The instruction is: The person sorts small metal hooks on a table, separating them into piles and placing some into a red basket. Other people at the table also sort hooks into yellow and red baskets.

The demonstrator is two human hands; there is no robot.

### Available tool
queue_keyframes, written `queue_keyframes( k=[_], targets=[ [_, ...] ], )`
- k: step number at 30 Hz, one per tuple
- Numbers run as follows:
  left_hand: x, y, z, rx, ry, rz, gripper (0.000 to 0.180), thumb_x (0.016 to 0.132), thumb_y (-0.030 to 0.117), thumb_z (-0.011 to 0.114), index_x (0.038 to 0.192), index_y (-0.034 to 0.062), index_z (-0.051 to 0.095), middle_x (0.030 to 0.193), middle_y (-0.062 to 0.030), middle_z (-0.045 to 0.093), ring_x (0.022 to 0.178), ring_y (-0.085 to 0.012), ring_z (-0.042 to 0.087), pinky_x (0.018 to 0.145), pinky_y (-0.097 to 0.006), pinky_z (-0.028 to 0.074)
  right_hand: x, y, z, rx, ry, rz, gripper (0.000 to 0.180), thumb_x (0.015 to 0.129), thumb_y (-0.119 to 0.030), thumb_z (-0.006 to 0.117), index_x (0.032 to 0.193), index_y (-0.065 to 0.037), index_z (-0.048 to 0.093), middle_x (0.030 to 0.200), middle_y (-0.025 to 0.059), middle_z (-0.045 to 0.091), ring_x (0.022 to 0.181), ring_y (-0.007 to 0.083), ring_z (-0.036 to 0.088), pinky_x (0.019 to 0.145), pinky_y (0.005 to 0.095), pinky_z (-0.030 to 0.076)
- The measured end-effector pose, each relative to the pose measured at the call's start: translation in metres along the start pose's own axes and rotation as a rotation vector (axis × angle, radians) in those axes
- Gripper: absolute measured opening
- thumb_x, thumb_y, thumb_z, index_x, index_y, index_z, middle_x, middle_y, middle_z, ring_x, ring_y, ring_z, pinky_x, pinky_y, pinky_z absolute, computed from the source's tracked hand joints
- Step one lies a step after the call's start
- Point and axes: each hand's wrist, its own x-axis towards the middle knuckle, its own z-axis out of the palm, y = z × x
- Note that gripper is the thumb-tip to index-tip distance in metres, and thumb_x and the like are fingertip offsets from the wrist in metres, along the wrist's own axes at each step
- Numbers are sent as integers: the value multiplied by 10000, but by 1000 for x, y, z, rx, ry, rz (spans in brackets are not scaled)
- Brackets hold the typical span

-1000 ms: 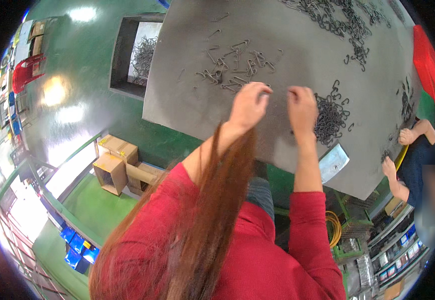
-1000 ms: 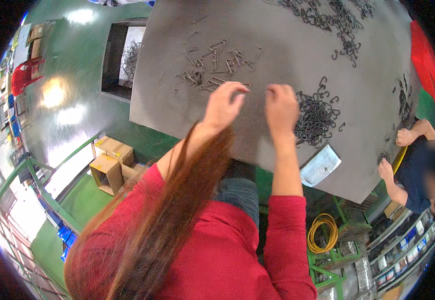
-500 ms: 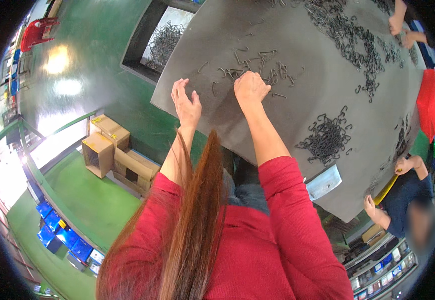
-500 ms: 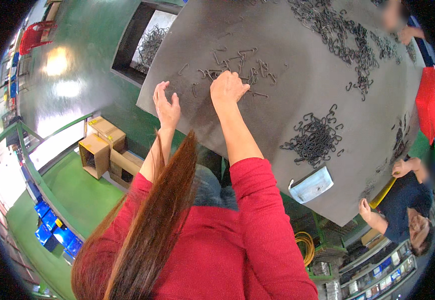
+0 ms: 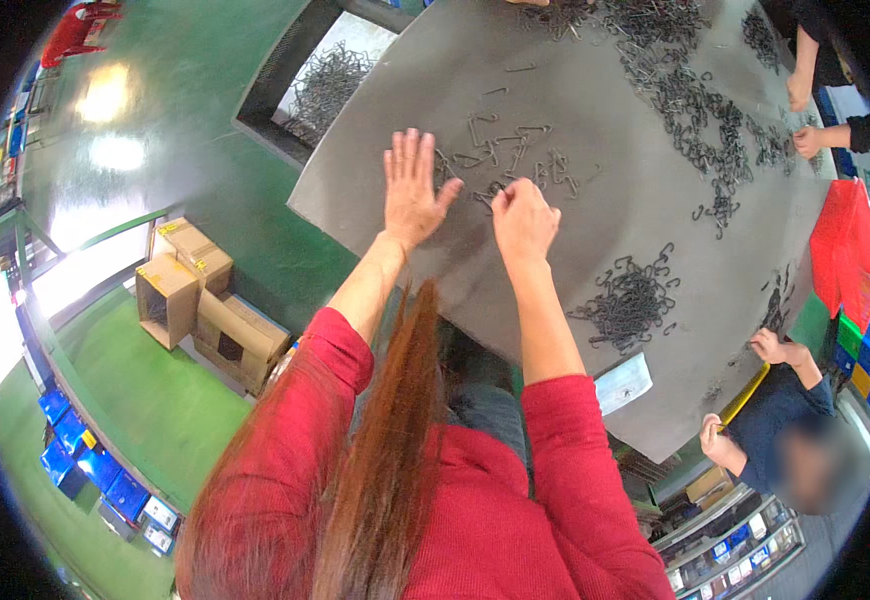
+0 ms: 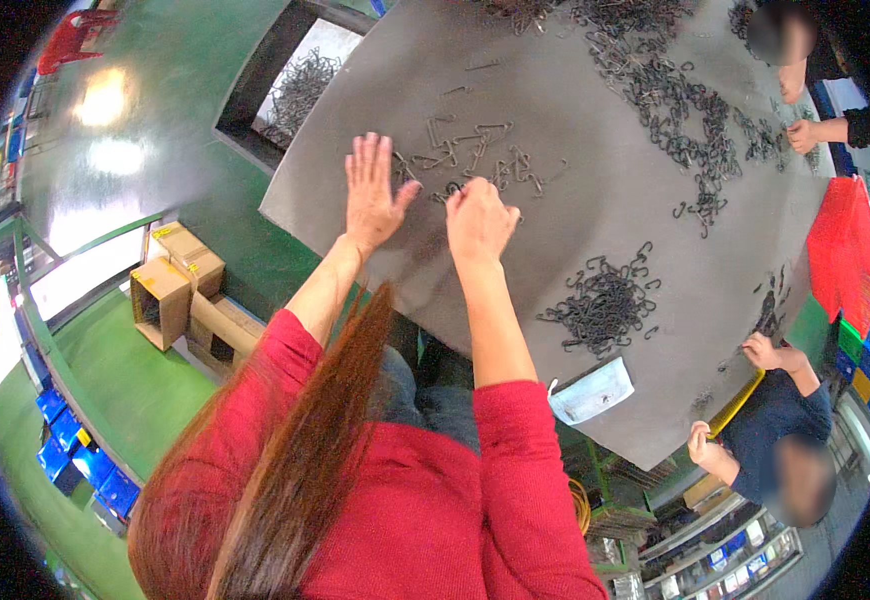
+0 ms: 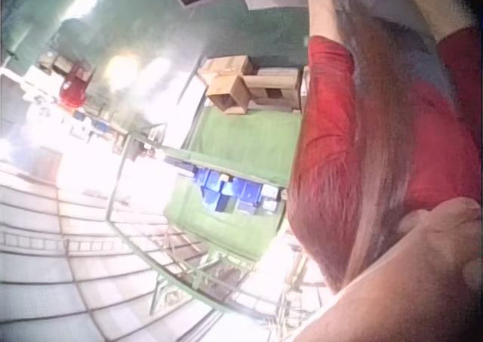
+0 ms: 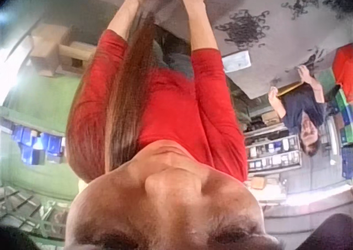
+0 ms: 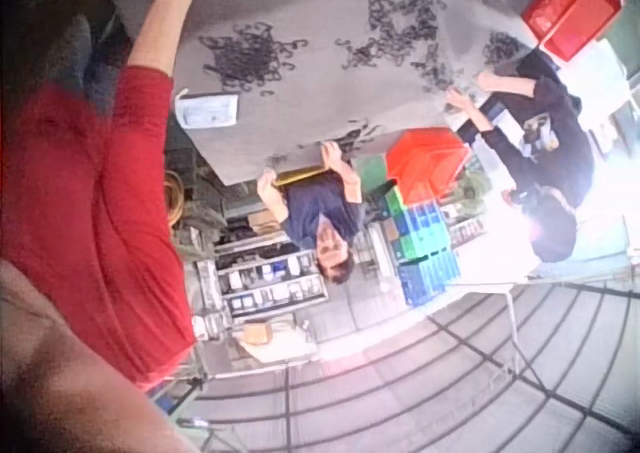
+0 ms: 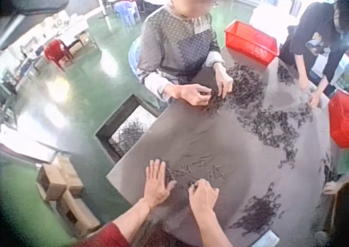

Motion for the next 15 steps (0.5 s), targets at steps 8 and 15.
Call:
queue_keyframes(
  k=[8,15],
  targets=[
    [24,127,72,-91,-210,278,900,814,628,544,1506,227,131,1550,-211,-8,1432,-386,-59,1129,-565,-10,-28,89,-91,309,233,314,162,801,-188,682,844,-39,633,731,100,654,656,214,634,640,339,493],
    [116,142,89,77,26,174,540,912,428,479,1416,257,389,1515,-82,261,1425,-354,109,1097,-636,66,-68,140,-115,231,304,446,158,813,-159,679,807,-13,619,690,66,640,622,158,593,634,306,476]
  ],
)
